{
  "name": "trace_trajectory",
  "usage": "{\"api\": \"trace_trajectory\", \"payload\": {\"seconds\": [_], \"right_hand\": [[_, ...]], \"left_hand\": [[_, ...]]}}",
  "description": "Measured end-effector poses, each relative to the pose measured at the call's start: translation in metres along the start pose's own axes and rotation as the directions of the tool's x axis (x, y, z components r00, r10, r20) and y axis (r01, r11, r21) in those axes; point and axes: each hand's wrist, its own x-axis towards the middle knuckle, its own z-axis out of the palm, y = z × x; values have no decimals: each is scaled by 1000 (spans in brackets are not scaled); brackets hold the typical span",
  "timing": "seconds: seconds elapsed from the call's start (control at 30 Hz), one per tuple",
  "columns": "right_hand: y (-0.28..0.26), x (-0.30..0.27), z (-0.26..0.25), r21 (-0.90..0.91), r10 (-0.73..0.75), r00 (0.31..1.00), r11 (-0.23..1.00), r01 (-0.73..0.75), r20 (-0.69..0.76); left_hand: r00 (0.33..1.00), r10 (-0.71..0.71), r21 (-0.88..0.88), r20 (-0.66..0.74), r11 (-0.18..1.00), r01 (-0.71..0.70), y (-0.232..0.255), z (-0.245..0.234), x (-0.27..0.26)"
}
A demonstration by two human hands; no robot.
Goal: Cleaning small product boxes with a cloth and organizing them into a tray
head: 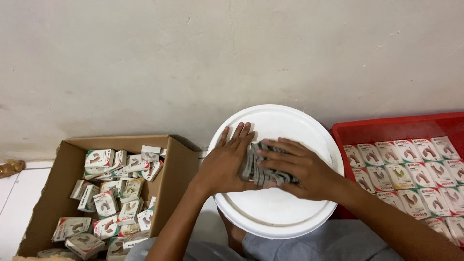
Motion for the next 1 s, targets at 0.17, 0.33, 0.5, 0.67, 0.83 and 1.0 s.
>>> {"api": "trace_trajectory", "payload": {"seconds": [0.17, 0.33, 0.5, 0.67, 0.83, 1.0], "right_hand": [[6, 4, 3, -99, 198, 979, 975, -201, -40], [-8, 9, 2, -75, 82, 997, 994, -83, -14], [-4, 6, 5, -5, 82, 997, 997, -82, 4], [9, 5, 9, -101, 214, 975, 970, -220, -62], [-9, 5, 6, -76, 121, 992, 989, -123, -34], [-18, 4, 0, 25, 33, 999, 999, -34, 38]], "left_hand": [[1000, -21, -30, 2, 999, 21, 10, -12, -1], [1000, -20, 3, -12, 1000, 20, 2, -1, -3], [1000, -8, -11, 11, 1000, 8, 0, 1, -2], [1000, -22, -41, 20, 999, 23, 11, -16, -4], [999, -43, -11, 16, 999, 43, 4, -1, -6], [1000, -13, 53, -27, 998, 15, -3, 9, -6]]}}
